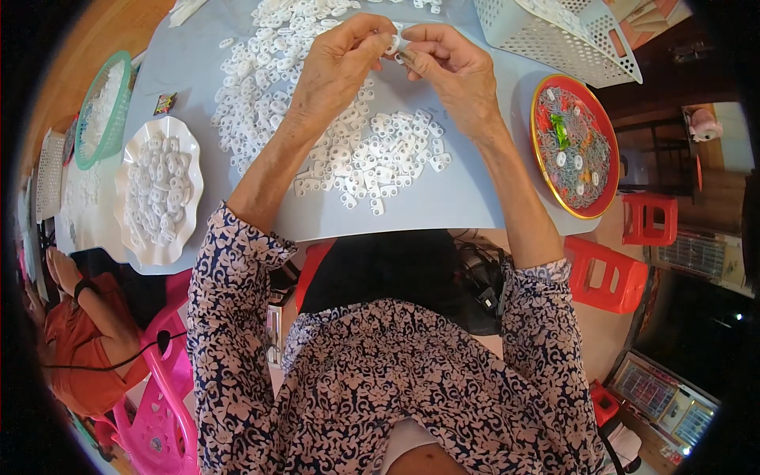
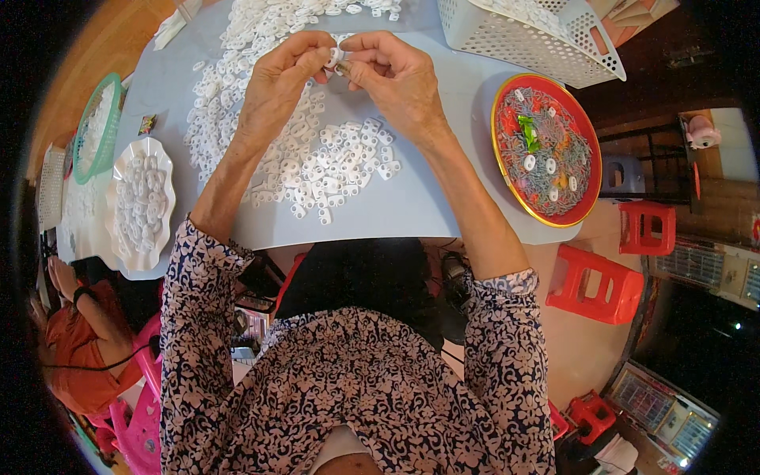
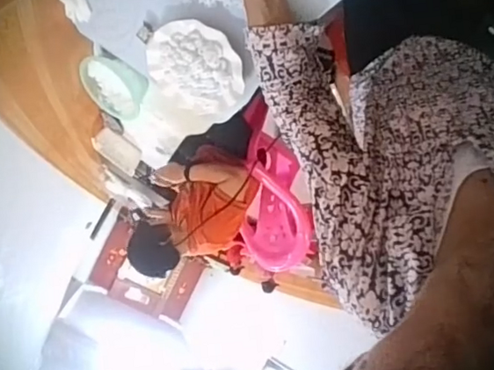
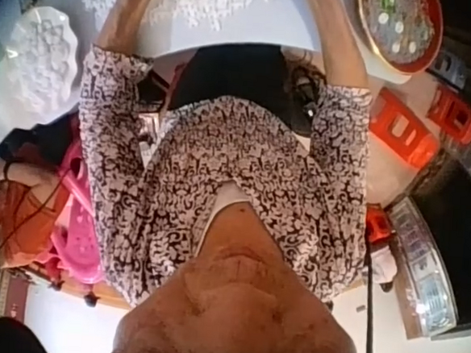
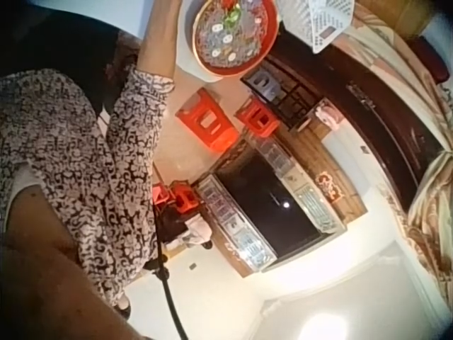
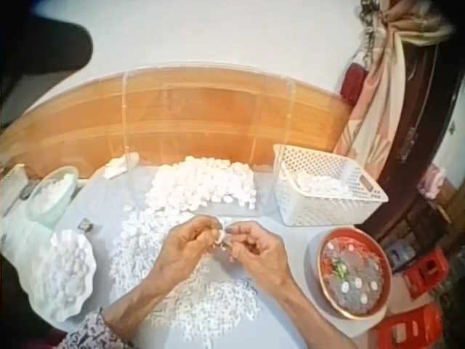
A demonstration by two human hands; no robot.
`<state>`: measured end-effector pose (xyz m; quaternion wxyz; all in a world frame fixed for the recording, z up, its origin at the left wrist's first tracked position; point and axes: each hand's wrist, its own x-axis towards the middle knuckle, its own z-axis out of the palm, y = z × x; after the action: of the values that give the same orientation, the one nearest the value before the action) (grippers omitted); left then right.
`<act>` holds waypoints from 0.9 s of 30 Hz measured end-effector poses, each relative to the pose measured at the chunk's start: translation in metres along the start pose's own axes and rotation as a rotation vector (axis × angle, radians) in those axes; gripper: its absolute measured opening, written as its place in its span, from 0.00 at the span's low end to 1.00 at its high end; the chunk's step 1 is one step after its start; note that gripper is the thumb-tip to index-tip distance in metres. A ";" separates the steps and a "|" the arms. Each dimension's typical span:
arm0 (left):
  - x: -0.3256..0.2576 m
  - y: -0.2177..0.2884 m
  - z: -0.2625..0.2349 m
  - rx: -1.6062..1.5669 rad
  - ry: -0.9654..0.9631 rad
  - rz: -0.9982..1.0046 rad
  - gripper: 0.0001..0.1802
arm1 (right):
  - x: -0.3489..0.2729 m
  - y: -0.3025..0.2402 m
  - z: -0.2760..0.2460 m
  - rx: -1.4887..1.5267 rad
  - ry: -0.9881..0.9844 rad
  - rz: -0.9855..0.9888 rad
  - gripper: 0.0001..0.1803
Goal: Manually assembling small white plastic components by joining multiple pieces together on a table.
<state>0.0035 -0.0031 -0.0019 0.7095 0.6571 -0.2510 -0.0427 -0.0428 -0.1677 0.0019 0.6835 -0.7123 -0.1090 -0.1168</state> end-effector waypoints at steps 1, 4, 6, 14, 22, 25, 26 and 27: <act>-0.001 0.001 0.001 0.050 -0.011 0.004 0.10 | 0.000 0.000 0.000 0.000 0.000 0.001 0.11; 0.000 0.002 0.000 0.096 -0.047 0.021 0.10 | 0.001 0.003 -0.002 -0.043 -0.015 -0.002 0.11; 0.001 0.004 -0.001 0.090 -0.072 0.034 0.10 | 0.002 0.005 -0.003 -0.005 -0.044 -0.014 0.11; 0.000 0.011 -0.004 0.195 -0.087 -0.011 0.15 | 0.001 0.000 -0.003 0.079 0.055 0.026 0.12; 0.000 0.005 -0.001 0.249 -0.126 -0.006 0.15 | 0.000 -0.004 0.002 0.012 0.041 0.011 0.10; -0.001 0.005 0.001 0.299 -0.109 -0.009 0.15 | 0.000 -0.004 0.003 0.001 0.036 0.017 0.10; -0.002 0.006 0.001 0.326 -0.101 -0.010 0.15 | 0.000 -0.003 0.002 -0.014 0.030 0.004 0.10; -0.002 0.007 0.001 0.326 -0.101 -0.011 0.15 | 0.000 -0.002 0.002 -0.029 0.024 -0.009 0.10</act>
<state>-0.0005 -0.0026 0.0048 0.5797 0.7619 -0.2865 -0.0382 -0.0431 -0.1657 0.0037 0.6736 -0.7203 -0.1025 -0.1299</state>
